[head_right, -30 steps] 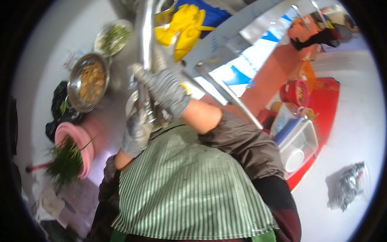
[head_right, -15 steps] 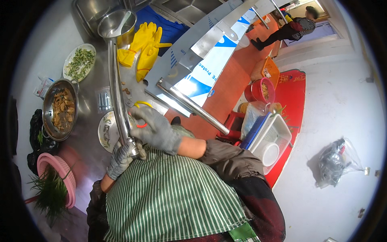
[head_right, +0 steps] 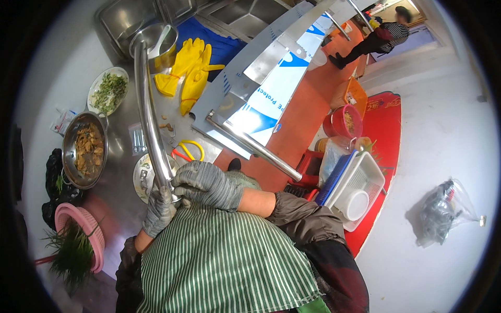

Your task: The person assembles a metal pole by inserting and tightening small metal components into its ends. They handle the pole with both hands, rotate it, and use a tool to secure the parts. The task occurs in a commercial kitchen with a stainless steel sink and various kitchen items visible.

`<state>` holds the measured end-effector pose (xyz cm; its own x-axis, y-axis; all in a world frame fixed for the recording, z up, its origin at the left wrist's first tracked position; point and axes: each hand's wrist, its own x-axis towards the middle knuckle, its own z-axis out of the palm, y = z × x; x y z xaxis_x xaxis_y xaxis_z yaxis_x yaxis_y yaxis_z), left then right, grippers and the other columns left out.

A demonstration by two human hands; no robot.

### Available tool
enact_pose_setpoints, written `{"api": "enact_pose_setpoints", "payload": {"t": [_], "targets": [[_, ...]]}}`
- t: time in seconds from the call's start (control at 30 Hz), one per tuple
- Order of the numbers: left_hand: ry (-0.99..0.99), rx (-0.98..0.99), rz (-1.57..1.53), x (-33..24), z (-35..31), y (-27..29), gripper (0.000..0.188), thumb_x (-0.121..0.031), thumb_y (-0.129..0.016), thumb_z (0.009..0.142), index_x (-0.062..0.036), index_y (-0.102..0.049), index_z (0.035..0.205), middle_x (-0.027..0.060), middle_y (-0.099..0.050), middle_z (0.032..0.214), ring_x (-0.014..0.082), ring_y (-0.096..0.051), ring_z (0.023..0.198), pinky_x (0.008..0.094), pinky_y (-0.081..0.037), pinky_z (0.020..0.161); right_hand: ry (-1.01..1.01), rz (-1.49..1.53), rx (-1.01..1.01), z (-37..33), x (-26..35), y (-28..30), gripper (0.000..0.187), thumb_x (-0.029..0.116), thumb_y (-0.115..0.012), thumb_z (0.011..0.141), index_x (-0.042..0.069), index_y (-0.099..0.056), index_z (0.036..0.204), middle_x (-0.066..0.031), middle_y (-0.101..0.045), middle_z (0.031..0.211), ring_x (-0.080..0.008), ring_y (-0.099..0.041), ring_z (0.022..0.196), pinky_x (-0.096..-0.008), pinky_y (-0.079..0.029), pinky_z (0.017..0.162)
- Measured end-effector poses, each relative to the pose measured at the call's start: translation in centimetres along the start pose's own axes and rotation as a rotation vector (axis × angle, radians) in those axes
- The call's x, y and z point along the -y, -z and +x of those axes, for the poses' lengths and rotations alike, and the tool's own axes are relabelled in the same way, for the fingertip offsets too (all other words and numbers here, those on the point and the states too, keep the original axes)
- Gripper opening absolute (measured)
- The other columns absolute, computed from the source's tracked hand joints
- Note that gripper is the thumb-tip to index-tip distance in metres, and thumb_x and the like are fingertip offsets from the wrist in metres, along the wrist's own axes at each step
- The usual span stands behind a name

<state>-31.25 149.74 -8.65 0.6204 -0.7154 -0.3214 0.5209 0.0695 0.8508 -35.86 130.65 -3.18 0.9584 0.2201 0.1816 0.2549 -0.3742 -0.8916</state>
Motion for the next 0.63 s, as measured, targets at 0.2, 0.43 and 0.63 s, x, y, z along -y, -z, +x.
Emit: {"api": "enact_pose_setpoints", "payload": {"t": [0.2, 0.43, 0.63], "targets": [[-0.006, 0.045, 0.094, -2.5, -0.5, -1.0, 0.098, -0.049, -0.083, 0.065, 0.0018, -0.032, 0.130, 0.0080, -0.047, 0.115, 0.0175, -0.049, 0.107, 0.0310, -0.044, 0.091, -0.471, 0.701, -0.075, -0.9, 1.2, 0.1, 0.011, 0.005, -0.067, 0.085, 0.002, -0.060, 0.094, -0.0043, -0.063, 0.091, -0.0115, -0.061, 0.083, -0.0260, -0.052, 0.076], [-0.009, 0.087, -0.034, -4.6, -0.5, -1.5, 0.091, -0.022, -0.077, 0.078, -0.0024, -0.019, 0.145, 0.0082, -0.047, 0.120, 0.0136, -0.056, 0.101, 0.0268, -0.052, 0.081, -0.388, 0.768, -0.219, -0.5, 1.8, -0.4, 0.011, 0.002, -0.063, 0.087, 0.000, -0.057, 0.096, -0.0077, -0.063, 0.089, -0.0143, -0.064, 0.080, -0.0273, -0.055, 0.072], [-0.091, 0.055, 0.078, -4.9, -0.2, -1.1, 0.092, -0.025, -0.075, 0.079, -0.0056, -0.016, 0.146, 0.0103, -0.046, 0.123, 0.0149, -0.053, 0.107, 0.0285, -0.047, 0.088, -0.555, 0.985, -0.120, -0.1, 0.8, 0.3, 0.014, 0.006, -0.064, 0.088, 0.002, -0.058, 0.100, -0.0071, -0.065, 0.092, -0.0158, -0.065, 0.086, -0.0277, -0.055, 0.078]]}}
